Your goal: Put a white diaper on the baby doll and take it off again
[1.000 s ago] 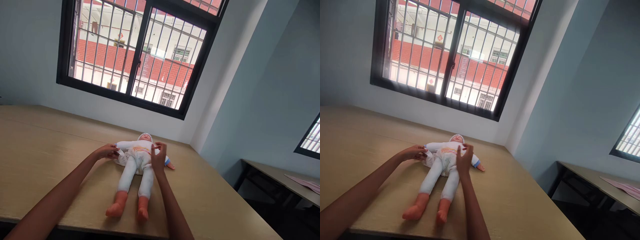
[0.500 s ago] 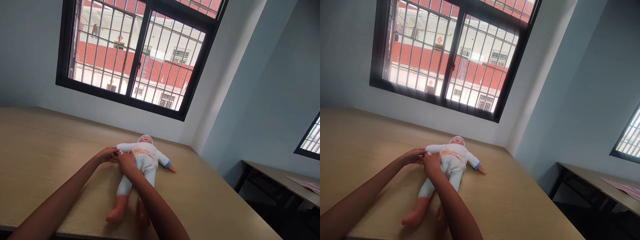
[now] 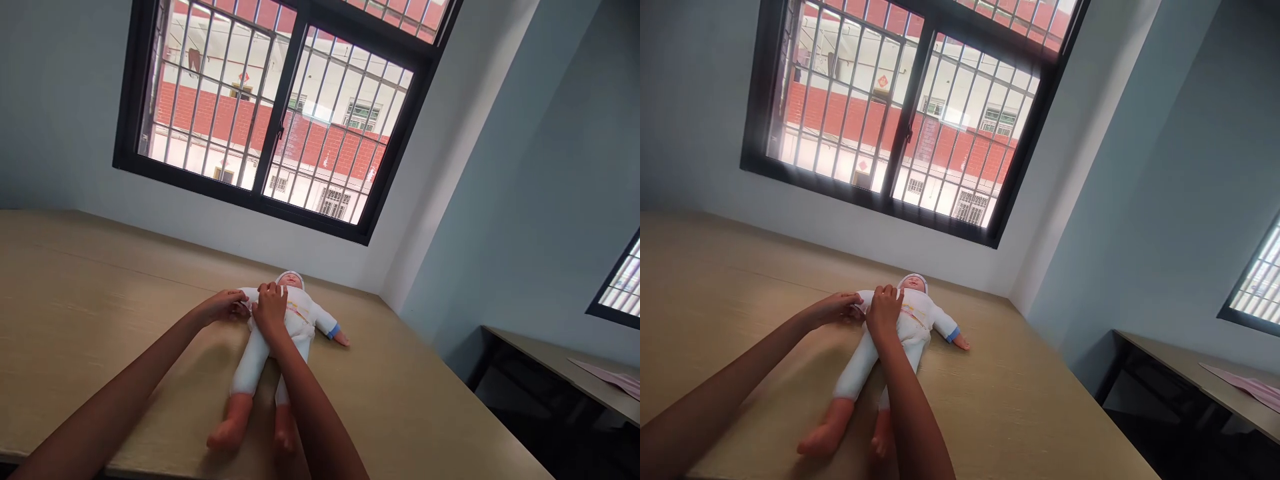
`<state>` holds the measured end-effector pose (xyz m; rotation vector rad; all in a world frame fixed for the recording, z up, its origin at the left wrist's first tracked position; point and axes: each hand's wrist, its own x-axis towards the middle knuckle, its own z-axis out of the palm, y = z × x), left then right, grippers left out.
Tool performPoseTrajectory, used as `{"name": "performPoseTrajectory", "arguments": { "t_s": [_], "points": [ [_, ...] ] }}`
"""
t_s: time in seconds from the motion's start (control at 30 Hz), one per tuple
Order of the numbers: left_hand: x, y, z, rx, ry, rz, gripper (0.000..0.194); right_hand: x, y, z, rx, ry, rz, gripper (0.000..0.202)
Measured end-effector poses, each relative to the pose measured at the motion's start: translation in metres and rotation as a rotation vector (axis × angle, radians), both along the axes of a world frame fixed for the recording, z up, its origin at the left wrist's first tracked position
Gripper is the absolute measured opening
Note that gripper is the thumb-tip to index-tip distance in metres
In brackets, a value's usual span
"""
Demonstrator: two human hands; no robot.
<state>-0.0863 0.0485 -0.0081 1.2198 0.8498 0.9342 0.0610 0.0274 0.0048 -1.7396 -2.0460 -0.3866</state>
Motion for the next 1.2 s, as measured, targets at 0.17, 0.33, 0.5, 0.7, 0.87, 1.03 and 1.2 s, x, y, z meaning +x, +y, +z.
{"name": "performPoseTrajectory", "arguments": {
  "t_s": [0.17, 0.33, 0.5, 0.7, 0.87, 1.03, 1.2],
  "points": [
    [0.006, 0.005, -0.005, 0.059, -0.162, -0.008, 0.033, 0.015, -0.024, -0.004, 0.021, 0.083, 0.015, 0.038],
    [0.017, 0.000, -0.006, 0.114, -0.231, -0.067, 0.031, 0.022, -0.033, -0.017, -0.084, 0.120, -0.019, 0.063],
    [0.039, -0.014, 0.005, 0.191, -0.181, -0.036, 0.026, 0.018, -0.030, -0.026, -0.073, 0.238, 0.010, 0.091],
    [0.071, -0.010, 0.011, 0.377, -0.047, -0.041, 0.017, 0.028, -0.025, -0.030, 0.018, 0.430, 0.019, 0.060],
    [0.075, -0.015, 0.006, 0.511, 0.014, 0.004, 0.025, 0.037, -0.022, -0.026, 0.130, 0.656, 0.000, 0.033],
    [0.068, -0.015, -0.008, 0.490, -0.056, 0.049, 0.035, 0.039, -0.020, -0.027, 0.166, 0.769, 0.015, 0.034],
    [0.062, -0.011, -0.017, 0.482, 0.036, -0.041, 0.037, 0.040, -0.022, -0.028, 0.199, 0.844, 0.050, 0.038]
  ]
}}
